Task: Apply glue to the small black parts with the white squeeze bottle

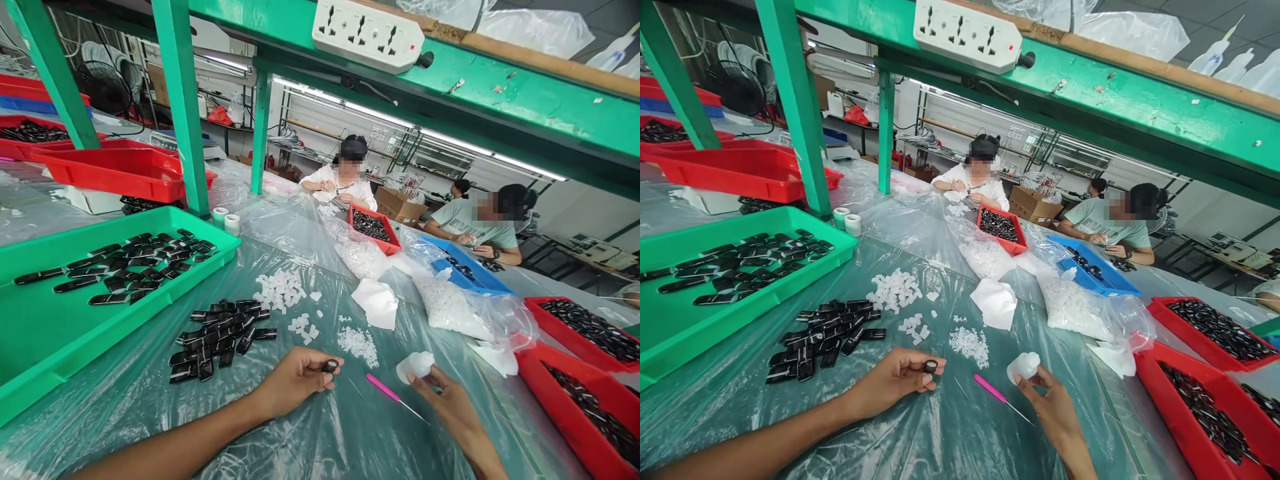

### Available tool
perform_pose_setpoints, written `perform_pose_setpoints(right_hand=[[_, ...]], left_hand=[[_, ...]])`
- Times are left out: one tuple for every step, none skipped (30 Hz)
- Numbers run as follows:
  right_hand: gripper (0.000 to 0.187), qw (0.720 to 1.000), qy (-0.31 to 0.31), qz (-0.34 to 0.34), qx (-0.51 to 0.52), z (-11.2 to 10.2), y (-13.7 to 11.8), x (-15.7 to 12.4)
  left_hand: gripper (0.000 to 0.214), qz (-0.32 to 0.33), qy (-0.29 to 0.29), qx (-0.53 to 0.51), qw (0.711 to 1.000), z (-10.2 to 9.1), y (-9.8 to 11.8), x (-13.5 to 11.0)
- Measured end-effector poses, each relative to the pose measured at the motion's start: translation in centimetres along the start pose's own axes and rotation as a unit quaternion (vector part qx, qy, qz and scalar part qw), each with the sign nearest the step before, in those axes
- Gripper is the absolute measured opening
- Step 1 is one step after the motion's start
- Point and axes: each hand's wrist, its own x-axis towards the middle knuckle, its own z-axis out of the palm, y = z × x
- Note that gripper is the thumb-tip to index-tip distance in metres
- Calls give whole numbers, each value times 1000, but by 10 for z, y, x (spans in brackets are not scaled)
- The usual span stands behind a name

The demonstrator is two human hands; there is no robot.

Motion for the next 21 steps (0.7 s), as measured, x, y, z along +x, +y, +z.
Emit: perform_pose_setpoints(right_hand=[[23,999,-37,32,14,0,-3,1],[26,995,-69,64,29,0,-7,1],[29,990,-89,91,53,1,-10,1],[33,986,-91,110,84,2,-14,0],[36,981,-90,125,122,4,-17,-3],[38,973,-92,135,165,7,-21,-6],[39,962,-96,145,213,11,-25,-11],[39,948,-101,154,261,16,-30,-16],[39,931,-105,165,308,21,-34,-22],[39,913,-106,175,354,27,-39,-28],[39,894,-102,183,396,32,-44,-33],[38,876,-101,189,433,37,-49,-38],[36,858,-103,191,466,42,-54,-42],[34,840,-108,190,496,46,-59,-45],[32,822,-118,190,523,49,-63,-47],[30,805,-132,189,546,51,-67,-48],[29,789,-148,190,566,53,-70,-49],[28,773,-163,194,582,54,-72,-49],[29,758,-174,201,595,55,-73,-49],[29,745,-181,210,607,56,-73,-50],[30,732,-184,222,617,56,-71,-50]], left_hand=[[33,6,-2,10,1000,0,0,0],[30,13,-4,23,1000,1,0,-1],[27,20,-4,39,999,1,0,-2],[25,26,-4,57,998,1,1,-3],[24,30,-5,73,997,2,2,-4],[24,32,-6,84,996,2,2,-5],[24,32,-8,91,995,3,3,-6],[25,30,-8,93,995,3,4,-6],[26,29,-7,91,995,4,4,-6],[26,27,-5,87,996,4,4,-5],[27,27,-2,85,996,5,5,-5],[28,27,-1,83,996,5,5,-4],[30,27,-3,83,996,5,5,-4],[31,27,-5,84,996,5,5,-4],[33,26,-8,87,996,5,5,-4],[34,24,-9,90,996,5,5,-4],[35,23,-9,94,995,5,5,-4],[35,22,-7,101,995,5,5,-4],[35,23,-4,110,994,5,4,-4],[35,25,-1,122,992,5,3,-4],[34,28,3,135,990,5,3,-5]])
